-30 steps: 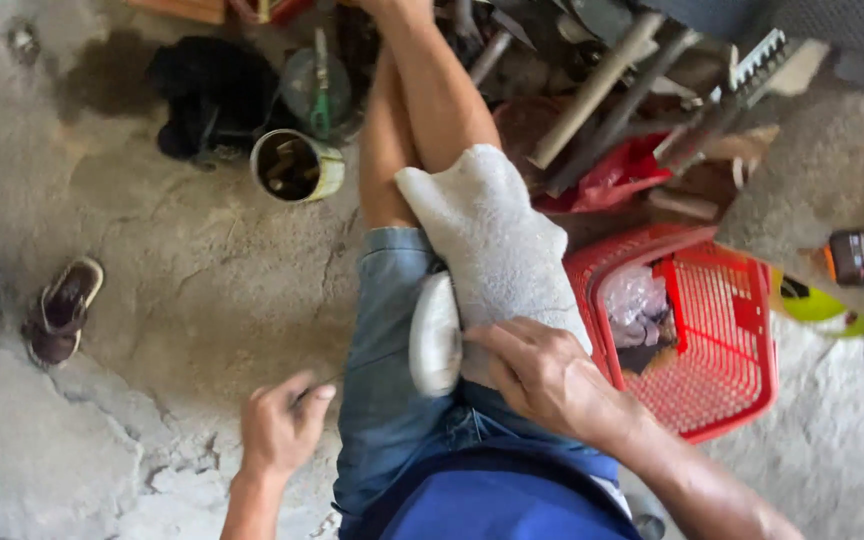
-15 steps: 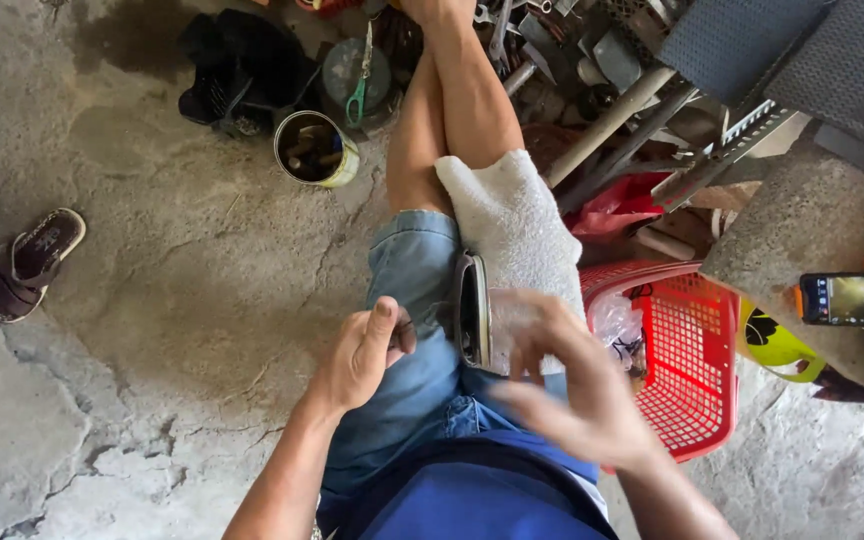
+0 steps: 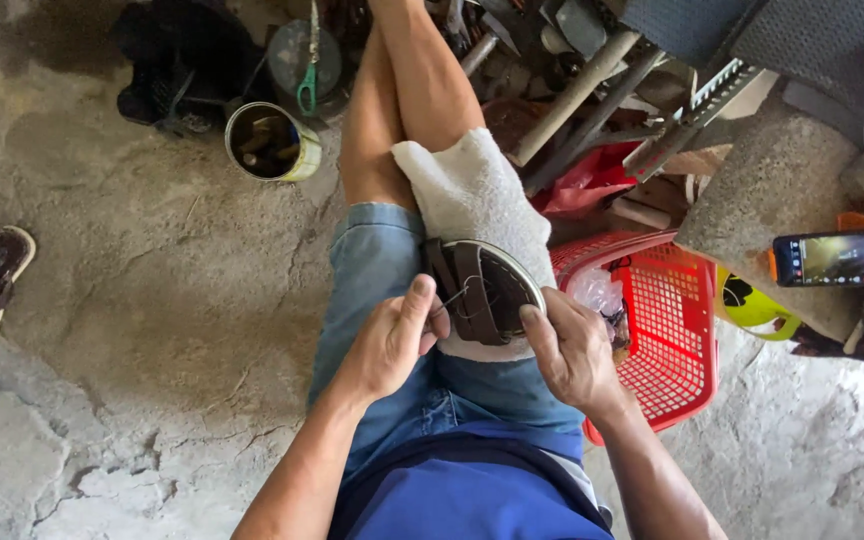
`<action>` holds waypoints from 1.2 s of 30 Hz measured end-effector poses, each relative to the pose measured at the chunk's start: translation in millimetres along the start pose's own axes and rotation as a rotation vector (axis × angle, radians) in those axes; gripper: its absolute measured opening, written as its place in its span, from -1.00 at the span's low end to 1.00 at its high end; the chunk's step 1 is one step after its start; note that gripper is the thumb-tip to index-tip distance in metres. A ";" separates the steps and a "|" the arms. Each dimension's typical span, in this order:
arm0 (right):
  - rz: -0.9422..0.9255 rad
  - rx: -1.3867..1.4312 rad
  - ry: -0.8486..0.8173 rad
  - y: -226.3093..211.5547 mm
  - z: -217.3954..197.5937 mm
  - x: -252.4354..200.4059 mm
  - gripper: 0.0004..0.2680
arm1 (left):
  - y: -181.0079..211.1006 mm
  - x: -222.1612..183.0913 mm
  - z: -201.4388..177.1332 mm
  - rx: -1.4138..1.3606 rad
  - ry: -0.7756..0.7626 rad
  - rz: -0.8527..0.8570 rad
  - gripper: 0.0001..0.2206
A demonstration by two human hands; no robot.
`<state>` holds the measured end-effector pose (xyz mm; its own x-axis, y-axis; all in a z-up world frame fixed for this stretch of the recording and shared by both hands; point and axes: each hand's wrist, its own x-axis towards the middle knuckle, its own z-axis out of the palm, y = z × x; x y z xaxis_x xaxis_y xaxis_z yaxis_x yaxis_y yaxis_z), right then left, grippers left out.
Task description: Hand-stitching the sole and straps of a leather sandal using a repair tool and thread.
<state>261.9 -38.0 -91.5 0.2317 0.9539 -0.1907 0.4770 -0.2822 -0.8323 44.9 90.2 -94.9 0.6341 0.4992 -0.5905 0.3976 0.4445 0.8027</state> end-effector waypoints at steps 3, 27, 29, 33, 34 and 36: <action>0.001 0.024 -0.008 4.6 0.2 1.6 -0.71 | -1.2 2.8 5.3 -0.181 0.024 0.001 -0.28; -0.048 0.047 -0.022 4.3 -1.2 4.3 -0.71 | 37.6 -7.1 23.1 0.160 0.113 0.328 -0.96; -0.068 0.038 -0.025 2.9 -0.5 5.8 -0.71 | 49.5 -15.7 17.6 0.272 0.131 0.361 -0.92; -0.114 -0.032 -0.021 5.1 0.4 5.0 -0.70 | 31.2 -15.9 19.7 0.819 0.403 0.535 -0.76; -0.115 -0.032 -0.021 2.4 0.6 5.2 -0.70 | 26.0 -14.2 23.3 0.819 0.404 0.535 -0.76; -0.145 -0.097 -0.013 -2.8 0.5 5.4 -0.69 | 15.6 -10.2 30.8 0.902 0.564 0.533 -0.83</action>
<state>261.4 -32.0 -90.4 0.1436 0.9864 -0.0798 0.5843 -0.1496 -0.7976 65.1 69.1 -73.8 0.5692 0.8198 0.0632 0.6390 -0.4894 0.5935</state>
